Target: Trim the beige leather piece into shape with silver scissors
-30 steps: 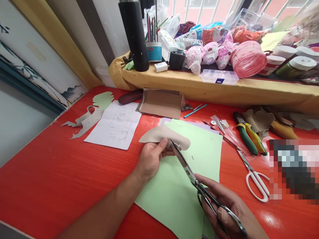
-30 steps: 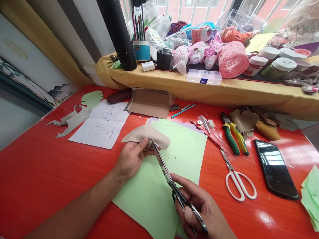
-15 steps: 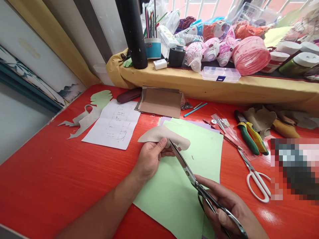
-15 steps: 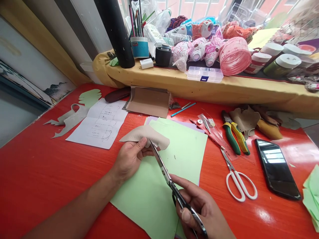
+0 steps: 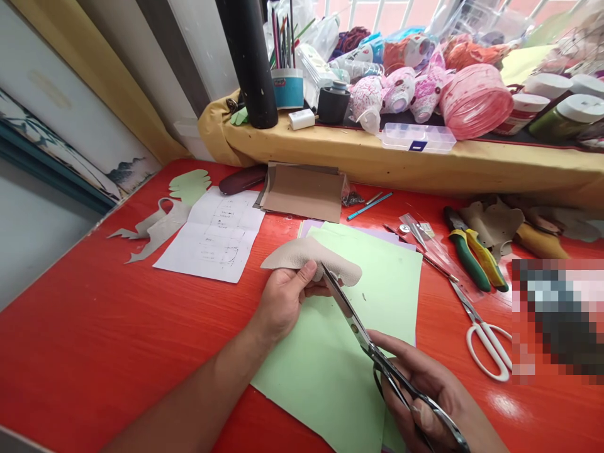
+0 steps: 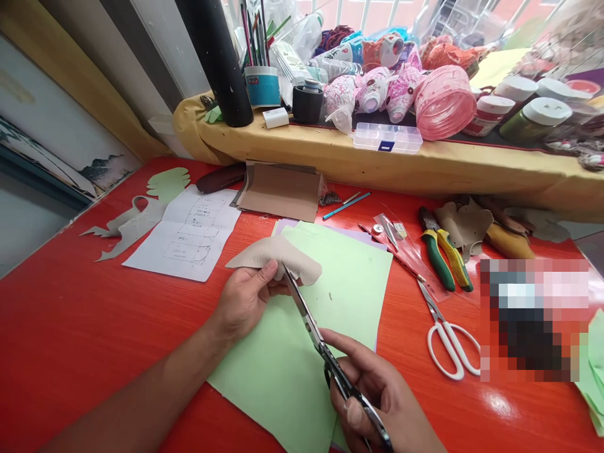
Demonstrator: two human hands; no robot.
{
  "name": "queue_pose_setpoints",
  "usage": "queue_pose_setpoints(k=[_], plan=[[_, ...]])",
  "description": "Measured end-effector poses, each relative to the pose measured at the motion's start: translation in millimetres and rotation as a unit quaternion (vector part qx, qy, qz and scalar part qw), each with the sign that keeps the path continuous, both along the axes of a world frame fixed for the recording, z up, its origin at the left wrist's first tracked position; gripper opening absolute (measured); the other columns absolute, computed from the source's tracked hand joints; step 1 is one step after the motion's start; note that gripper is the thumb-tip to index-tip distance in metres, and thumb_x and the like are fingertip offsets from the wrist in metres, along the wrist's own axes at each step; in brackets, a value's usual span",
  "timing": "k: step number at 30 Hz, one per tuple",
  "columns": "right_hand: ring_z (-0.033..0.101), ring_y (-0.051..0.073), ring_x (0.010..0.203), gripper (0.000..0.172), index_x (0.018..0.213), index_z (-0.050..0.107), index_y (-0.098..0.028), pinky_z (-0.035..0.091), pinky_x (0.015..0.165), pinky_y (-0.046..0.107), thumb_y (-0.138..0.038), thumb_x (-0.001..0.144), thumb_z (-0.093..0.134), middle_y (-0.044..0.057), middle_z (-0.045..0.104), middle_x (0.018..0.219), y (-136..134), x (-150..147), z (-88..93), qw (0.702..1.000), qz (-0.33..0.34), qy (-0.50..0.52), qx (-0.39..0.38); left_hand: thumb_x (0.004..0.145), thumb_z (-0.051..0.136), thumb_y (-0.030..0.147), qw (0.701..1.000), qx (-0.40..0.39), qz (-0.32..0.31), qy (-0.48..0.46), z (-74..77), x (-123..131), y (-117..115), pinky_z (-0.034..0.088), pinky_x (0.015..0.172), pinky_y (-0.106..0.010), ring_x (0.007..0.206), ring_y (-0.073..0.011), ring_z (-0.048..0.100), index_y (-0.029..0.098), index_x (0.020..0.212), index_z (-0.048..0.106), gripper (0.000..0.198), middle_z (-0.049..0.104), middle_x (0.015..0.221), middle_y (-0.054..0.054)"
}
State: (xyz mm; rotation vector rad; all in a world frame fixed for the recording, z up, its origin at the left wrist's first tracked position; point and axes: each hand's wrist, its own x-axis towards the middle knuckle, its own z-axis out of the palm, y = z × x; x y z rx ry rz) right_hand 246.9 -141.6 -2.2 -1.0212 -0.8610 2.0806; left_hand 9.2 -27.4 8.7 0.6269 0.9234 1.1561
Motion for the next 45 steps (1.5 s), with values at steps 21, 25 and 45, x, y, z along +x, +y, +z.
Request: queue_pose_setpoints(k=[21,25,45], plan=[[0.033,0.002,0.037,0.067,0.154,0.066,-0.032,0.026,0.035,0.016,-0.056,0.093,0.082,-0.005,0.05,0.073,-2,-1,6.0,1.0,-0.009,-0.003,-0.014,0.08,0.09,0.053,1.0,0.005,0.005,-0.005,-1.7,-1,2,0.066,0.081,-0.044,0.091,-0.0313,0.078,0.012,0.094,0.08,0.045,0.08,0.091,-0.013],[0.035,0.002,0.041,0.066,0.148,0.071,-0.035,0.03,0.04,0.016,-0.058,0.088,0.087,-0.005,0.052,0.074,-2,-5,18.0,0.997,-0.026,-0.052,-0.043,0.082,0.09,0.051,1.0,0.008,0.001,-0.017,0.2,-1,3,0.066,0.081,-0.043,0.09,-0.0304,0.078,0.012,0.091,0.079,0.042,0.081,0.088,-0.013],[0.034,0.002,0.039,0.071,0.151,0.066,-0.033,0.031,0.041,0.013,-0.061,0.089,0.085,-0.007,0.054,0.065,-1,-2,6.3,0.998,-0.018,0.06,0.008,0.092,0.081,0.049,0.999,0.028,-0.04,-0.012,-2.2,-3,0,0.066,0.083,-0.043,0.095,-0.0305,0.078,0.012,0.098,0.081,0.037,0.081,0.095,-0.013]])
